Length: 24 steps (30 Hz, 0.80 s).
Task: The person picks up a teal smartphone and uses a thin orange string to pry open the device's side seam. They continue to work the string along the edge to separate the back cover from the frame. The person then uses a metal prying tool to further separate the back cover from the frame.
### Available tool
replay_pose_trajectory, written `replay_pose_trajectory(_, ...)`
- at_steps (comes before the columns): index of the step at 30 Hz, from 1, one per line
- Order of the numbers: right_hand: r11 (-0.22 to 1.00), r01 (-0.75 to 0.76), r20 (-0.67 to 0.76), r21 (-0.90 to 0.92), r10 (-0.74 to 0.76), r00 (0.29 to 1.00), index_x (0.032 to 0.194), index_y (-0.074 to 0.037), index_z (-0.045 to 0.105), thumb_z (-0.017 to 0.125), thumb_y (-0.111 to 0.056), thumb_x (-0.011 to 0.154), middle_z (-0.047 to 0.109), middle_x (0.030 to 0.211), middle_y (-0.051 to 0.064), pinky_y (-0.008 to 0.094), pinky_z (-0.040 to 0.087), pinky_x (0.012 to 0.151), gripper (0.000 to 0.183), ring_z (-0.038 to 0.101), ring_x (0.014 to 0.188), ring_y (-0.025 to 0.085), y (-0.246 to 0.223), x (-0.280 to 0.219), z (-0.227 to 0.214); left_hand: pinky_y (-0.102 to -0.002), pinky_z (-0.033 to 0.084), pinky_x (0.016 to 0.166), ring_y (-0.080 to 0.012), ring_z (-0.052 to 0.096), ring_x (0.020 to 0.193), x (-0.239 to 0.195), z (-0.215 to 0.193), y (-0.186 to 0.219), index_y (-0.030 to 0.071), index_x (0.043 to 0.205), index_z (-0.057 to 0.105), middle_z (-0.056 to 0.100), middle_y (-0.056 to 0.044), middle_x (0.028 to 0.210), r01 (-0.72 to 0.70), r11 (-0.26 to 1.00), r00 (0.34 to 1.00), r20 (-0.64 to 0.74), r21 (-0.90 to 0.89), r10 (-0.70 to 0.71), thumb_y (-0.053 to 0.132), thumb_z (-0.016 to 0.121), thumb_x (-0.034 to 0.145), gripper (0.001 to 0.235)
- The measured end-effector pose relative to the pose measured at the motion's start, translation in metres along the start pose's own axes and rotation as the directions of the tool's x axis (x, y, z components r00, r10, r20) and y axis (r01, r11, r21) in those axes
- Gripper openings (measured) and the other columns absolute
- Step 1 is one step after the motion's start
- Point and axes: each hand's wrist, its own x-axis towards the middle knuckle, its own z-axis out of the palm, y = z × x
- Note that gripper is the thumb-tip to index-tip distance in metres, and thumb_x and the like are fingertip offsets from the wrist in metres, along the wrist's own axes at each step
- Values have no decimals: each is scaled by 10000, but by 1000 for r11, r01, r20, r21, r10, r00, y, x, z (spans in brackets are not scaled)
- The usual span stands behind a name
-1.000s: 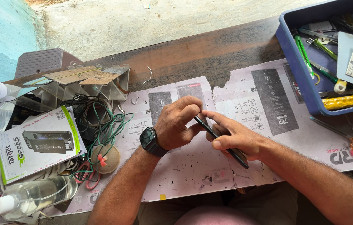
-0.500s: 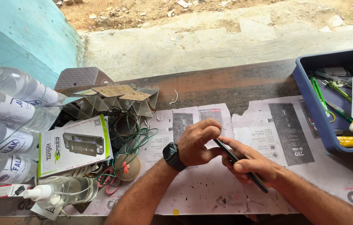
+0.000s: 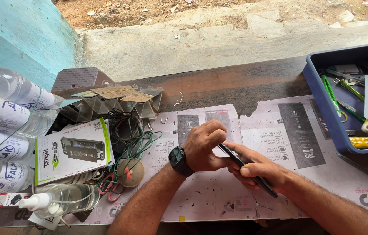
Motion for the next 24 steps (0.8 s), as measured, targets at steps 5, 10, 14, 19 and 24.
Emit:
replay_pose_trajectory(5, 1000, -11, 13, 7, 11, 1000, 1571, -35, 285, 808, -538, 664, 484, 854, 79, 243, 402, 383, 1161, 497, 508, 86, -2, 0, 0, -325, 468, 542, -173, 592, 740, -3, 1, 1, 119, 849, 462, 559, -29, 878, 0, 1000, 1000, -26, -11, 0, 320, 974, 661, 582)
replay_pose_trajectory(10, 1000, -11, 17, 20, 11, 1000, 1574, -15, 288, 810, -520, 681, 482, 864, 83, 244, 400, 389, 1151, 493, 520, 88, -1, 0, -1, -337, 470, 564, -174, 582, 743, -2, 0, 2, 123, 855, 454, 552, -23, 869, 2, 1000, 999, -42, 3, -1, 278, 957, 675, 556)
replay_pose_trajectory(14, 999, -28, 11, 23, 28, 1000, 1585, -38, 265, 808, -518, 674, 499, 862, 89, 243, 401, 391, 1163, 498, 520, 89, 1, 0, -2, -341, 457, 538, -177, 574, 715, 0, 0, 4, 122, 829, 451, 549, -26, 846, 14, 1000, 999, -47, -11, -15, 304, 960, 651, 569)
replay_pose_trajectory(19, 1000, 2, 25, 29, -3, 1000, 1589, -20, 251, 809, -507, 689, 501, 837, 85, 242, 397, 376, 1164, 501, 512, 89, 3, 2, -5, -349, 466, 571, -190, 584, 740, 0, 0, 6, 119, 843, 479, 560, -34, 869, 28, 1000, 998, -60, -10, -29, 266, 931, 658, 510)
replay_pose_trajectory(24, 999, 20, 35, 35, -21, 999, 1601, 4, 232, 808, -472, 712, 496, 831, 83, 235, 393, 381, 1161, 510, 519, 88, 4, 1, -8, -343, 436, 535, -179, 559, 706, 0, 4, 4, 128, 815, 469, 548, -25, 840, 8, 1000, 998, -68, -21, -9, 299, 958, 663, 540)
